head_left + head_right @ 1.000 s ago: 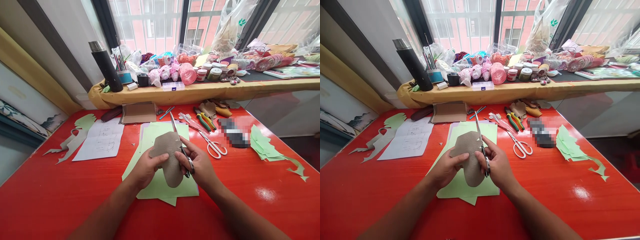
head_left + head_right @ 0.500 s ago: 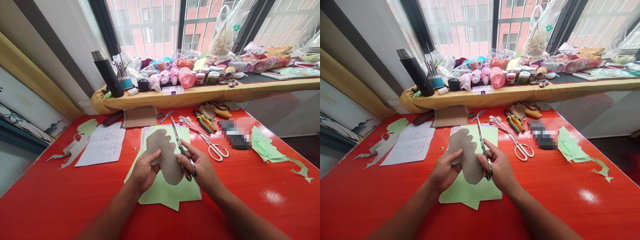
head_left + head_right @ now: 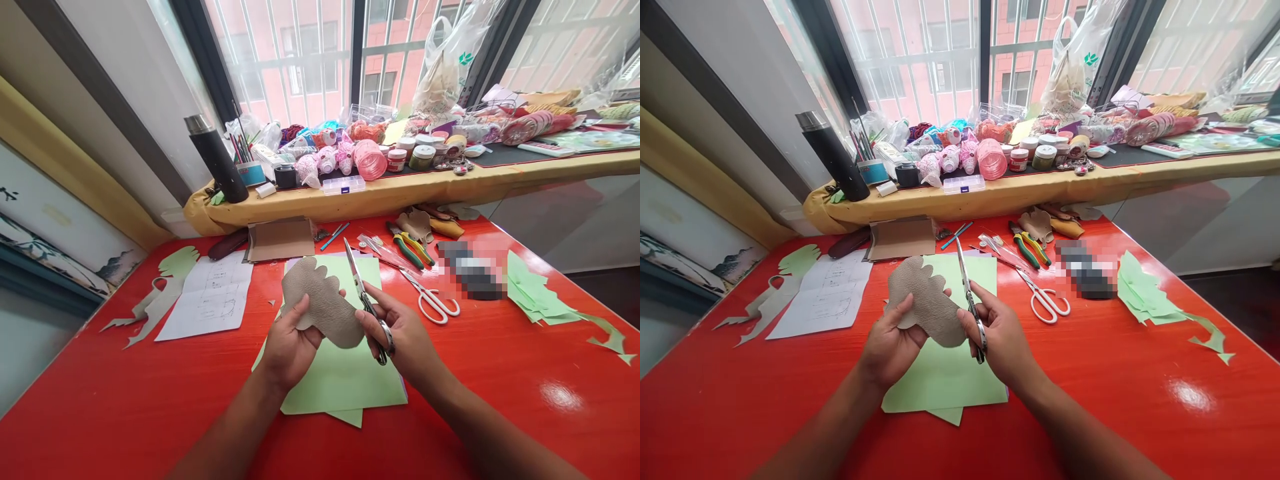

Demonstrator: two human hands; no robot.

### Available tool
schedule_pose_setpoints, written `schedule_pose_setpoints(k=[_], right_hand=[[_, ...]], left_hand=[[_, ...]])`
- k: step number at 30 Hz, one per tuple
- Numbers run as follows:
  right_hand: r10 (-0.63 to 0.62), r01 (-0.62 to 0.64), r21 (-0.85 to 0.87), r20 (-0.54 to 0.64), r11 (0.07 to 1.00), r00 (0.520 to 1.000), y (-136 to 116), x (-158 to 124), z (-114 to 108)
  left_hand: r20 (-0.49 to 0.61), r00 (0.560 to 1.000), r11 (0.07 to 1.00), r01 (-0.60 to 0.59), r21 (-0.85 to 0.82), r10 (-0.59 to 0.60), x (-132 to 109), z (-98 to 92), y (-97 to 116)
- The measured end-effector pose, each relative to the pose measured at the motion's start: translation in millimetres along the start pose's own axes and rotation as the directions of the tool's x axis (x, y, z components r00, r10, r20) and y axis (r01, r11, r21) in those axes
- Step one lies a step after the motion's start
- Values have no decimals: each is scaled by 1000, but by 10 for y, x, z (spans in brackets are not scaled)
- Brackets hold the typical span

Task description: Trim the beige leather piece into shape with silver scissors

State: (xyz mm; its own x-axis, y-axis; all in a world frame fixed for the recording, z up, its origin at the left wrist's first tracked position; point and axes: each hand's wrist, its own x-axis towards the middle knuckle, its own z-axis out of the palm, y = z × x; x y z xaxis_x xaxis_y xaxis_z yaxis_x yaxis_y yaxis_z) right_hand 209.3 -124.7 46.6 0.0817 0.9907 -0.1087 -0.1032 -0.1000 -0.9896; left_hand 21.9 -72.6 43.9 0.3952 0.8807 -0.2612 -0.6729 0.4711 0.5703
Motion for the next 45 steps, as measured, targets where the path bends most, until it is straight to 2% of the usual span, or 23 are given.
schedule_pose_setpoints(k=[5, 10, 14, 24, 32, 45], right_hand=[[19, -19, -8, 4, 1000, 1000, 37, 6, 3], [25, -25, -25, 5, 999, 1000, 133, 38, -15], [6, -7, -34, -12, 999, 1000, 213, 91, -27], [-22, 22, -51, 8, 998, 1000, 200, 85, 14], [9, -10, -51, -11, 999, 1000, 203, 102, 27], [27, -26, -45, 22, 999, 999, 219, 106, 9]], left_hand=[[21, 999, 995, -42, -85, 44, -1, 18, 67], [-3, 998, 991, -64, -115, 64, -9, 27, 102], [31, 997, 989, -67, -129, 72, -17, 16, 100], [56, 994, 990, -90, -108, 96, -34, 42, 93], [58, 996, 994, -69, -87, 74, -27, 21, 82], [60, 996, 996, -54, -75, 58, -6, -14, 35]])
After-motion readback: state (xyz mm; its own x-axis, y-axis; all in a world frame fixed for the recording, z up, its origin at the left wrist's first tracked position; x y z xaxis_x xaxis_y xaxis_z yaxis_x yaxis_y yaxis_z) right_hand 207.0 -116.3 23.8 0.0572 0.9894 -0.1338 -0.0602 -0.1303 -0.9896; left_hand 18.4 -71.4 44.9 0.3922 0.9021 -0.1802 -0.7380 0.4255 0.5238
